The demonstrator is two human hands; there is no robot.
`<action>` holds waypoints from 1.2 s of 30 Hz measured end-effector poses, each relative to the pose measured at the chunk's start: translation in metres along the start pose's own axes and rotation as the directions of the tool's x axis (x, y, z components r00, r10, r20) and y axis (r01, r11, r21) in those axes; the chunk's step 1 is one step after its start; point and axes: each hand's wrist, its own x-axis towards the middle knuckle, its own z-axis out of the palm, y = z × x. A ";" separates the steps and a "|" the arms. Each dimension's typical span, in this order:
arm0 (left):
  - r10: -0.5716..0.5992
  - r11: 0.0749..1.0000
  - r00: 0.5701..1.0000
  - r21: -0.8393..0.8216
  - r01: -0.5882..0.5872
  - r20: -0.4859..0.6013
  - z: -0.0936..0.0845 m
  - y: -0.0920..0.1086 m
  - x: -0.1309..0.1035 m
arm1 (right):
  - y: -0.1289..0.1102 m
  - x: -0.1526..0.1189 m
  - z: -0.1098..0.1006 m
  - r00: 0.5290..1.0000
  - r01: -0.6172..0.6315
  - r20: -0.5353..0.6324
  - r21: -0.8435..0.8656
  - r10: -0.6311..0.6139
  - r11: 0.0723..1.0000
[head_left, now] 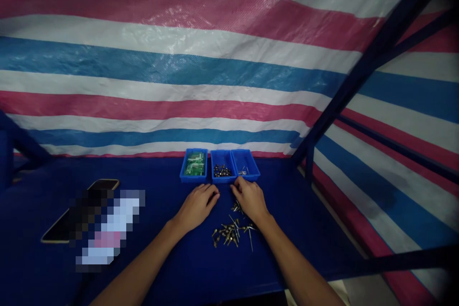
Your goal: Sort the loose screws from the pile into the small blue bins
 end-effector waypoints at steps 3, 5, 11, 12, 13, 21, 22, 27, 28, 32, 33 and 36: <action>-0.003 1.000 1.000 0.003 0.003 0.004 0.000 0.000 0.000 | 0.002 0.001 -0.004 0.999 -0.048 -0.002 -0.013 0.048 0.999; 0.003 1.000 1.000 0.001 -0.003 0.000 0.000 0.000 0.000 | 0.002 0.001 -0.004 0.998 -0.053 0.018 -0.018 0.053 0.998; 0.006 1.000 1.000 0.001 -0.006 0.001 0.001 -0.001 -0.001 | -0.002 -0.001 -0.002 0.997 0.001 0.080 0.030 -0.003 1.000; 0.006 1.000 1.000 0.003 -0.006 0.004 0.001 -0.001 -0.001 | -0.002 -0.001 -0.003 0.995 0.018 0.096 0.061 -0.024 0.998; 0.005 1.000 1.000 0.004 -0.005 0.007 0.001 -0.001 -0.001 | -0.003 -0.001 -0.004 0.993 0.036 0.113 0.096 -0.046 0.995; 0.009 1.000 1.000 0.014 -0.009 0.013 0.002 -0.002 -0.001 | -0.007 -0.002 -0.009 0.964 0.152 0.165 0.308 -0.210 0.939; 0.009 1.000 1.000 0.014 -0.009 0.015 0.002 -0.001 -0.001 | -0.007 -0.002 -0.008 0.962 0.157 0.164 0.318 -0.218 0.935; 0.007 1.000 1.000 0.011 -0.007 0.024 0.001 0.000 -0.001 | -0.008 -0.003 -0.009 0.958 0.165 0.167 0.333 -0.231 0.928; 0.006 1.000 1.000 0.010 -0.006 0.023 0.000 0.000 -0.001 | -0.008 -0.003 -0.010 0.958 0.165 0.169 0.332 -0.231 0.929; 0.010 1.000 1.000 0.003 -0.010 0.013 0.001 0.000 -0.001 | -0.009 -0.004 -0.012 0.960 0.161 0.171 0.308 -0.221 0.938; 0.011 1.000 1.000 0.003 -0.011 0.011 0.001 -0.001 -0.001 | -0.009 -0.004 -0.011 0.960 0.163 0.169 0.306 -0.222 0.938; 0.011 1.000 1.000 0.006 -0.011 0.013 0.001 -0.001 -0.001 | -0.008 -0.004 -0.010 0.957 0.175 0.171 0.308 -0.236 0.935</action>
